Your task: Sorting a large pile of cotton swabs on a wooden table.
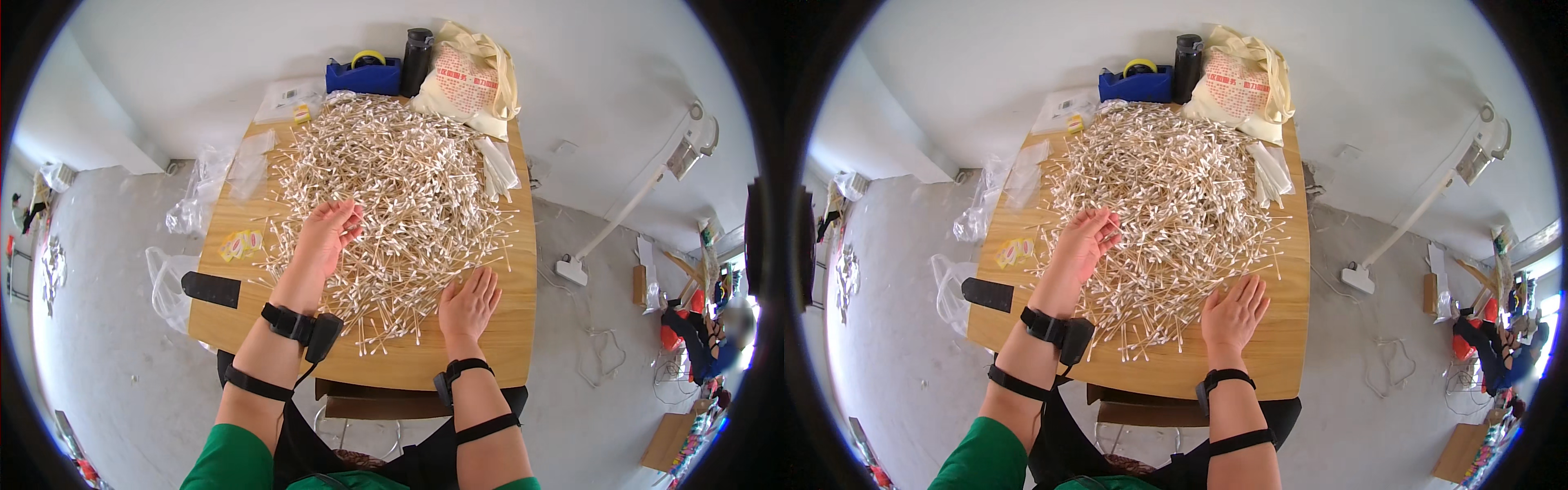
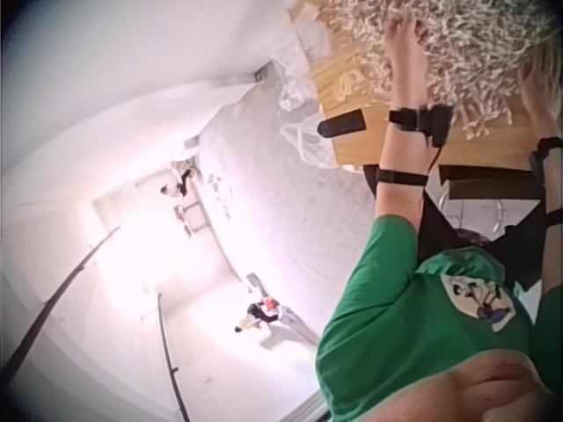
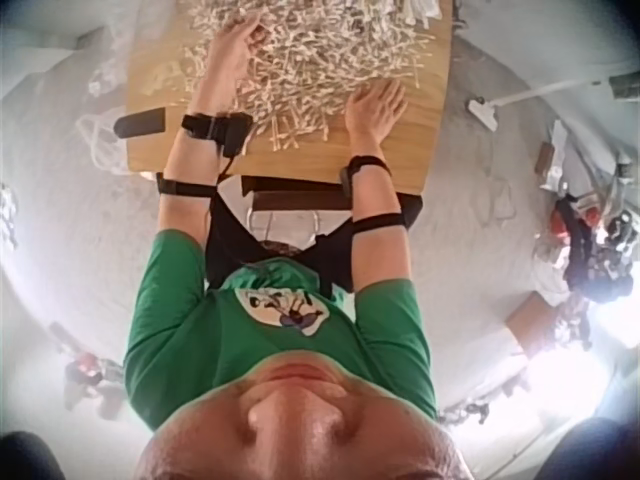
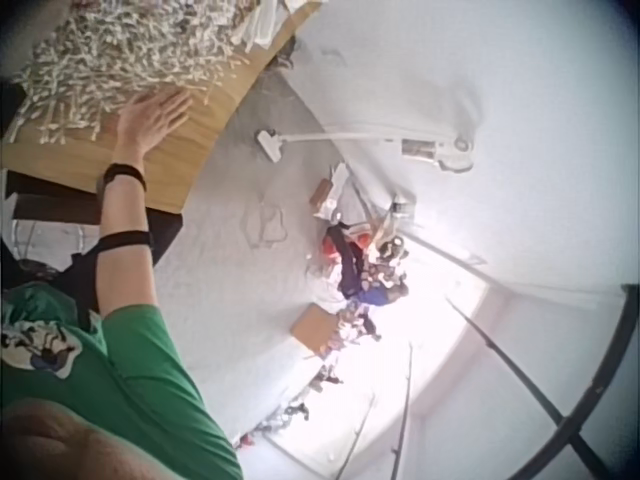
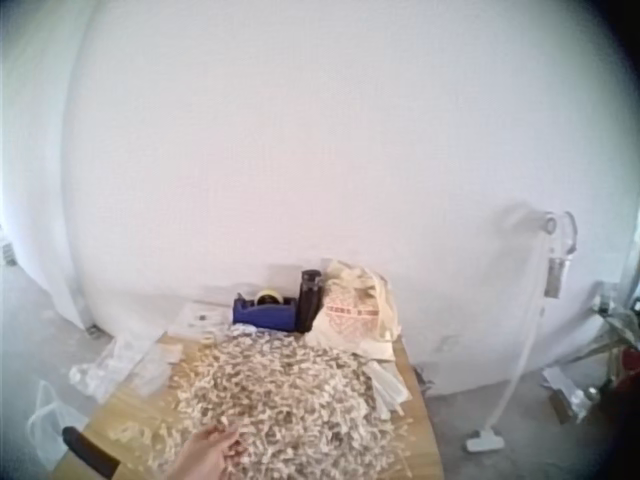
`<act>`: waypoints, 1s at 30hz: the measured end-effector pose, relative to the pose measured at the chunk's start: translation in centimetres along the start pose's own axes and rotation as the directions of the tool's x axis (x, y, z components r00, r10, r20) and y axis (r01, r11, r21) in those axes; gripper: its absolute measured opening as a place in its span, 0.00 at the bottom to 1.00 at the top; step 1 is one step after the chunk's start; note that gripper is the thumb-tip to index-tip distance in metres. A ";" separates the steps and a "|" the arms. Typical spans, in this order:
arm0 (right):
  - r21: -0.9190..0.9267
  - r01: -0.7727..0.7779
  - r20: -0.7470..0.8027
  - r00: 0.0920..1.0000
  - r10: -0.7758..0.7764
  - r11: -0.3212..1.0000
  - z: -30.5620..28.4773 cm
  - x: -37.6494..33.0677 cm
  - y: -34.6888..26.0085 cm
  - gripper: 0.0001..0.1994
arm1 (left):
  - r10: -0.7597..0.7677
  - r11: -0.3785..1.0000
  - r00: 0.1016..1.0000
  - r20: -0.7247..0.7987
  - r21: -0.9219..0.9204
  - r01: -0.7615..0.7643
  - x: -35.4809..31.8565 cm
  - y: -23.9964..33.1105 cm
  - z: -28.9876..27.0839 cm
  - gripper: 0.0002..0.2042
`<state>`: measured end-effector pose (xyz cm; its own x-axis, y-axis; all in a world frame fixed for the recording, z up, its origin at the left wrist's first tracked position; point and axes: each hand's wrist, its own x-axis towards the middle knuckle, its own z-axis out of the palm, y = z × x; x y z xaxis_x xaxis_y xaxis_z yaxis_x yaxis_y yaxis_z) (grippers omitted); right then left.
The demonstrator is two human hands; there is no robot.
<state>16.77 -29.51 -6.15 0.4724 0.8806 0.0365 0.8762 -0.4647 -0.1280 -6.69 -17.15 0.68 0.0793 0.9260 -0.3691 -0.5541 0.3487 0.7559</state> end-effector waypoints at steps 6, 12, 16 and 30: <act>-0.007 0.008 -0.023 1.000 -0.008 1.000 0.1 -0.1 0.0 0.33 | 0.063 0.982 0.997 0.051 0.175 -0.071 -3.0 1.0 -0.7 0.06; -0.019 0.023 -0.035 0.999 -0.024 1.000 0.1 -0.3 0.0 0.33 | -0.364 0.772 0.898 0.248 0.620 0.141 -13.1 -5.1 -4.8 0.08; -0.012 0.044 -0.043 0.998 -0.044 0.999 0.3 -0.1 -0.2 0.32 | -0.711 0.464 0.628 0.316 0.882 0.080 -20.0 -9.4 -5.7 0.09; -0.057 0.016 -0.028 0.999 -0.018 0.998 0.4 0.0 -0.3 0.32 | -0.455 0.428 0.838 0.301 0.899 -0.091 -22.8 -16.4 -10.2 0.09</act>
<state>16.49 -29.38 -6.49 0.4590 0.8859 0.0667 0.8878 -0.4547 -0.0703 -7.90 -45.49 -8.82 0.5681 0.6610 -0.4903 0.5005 0.1954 0.8434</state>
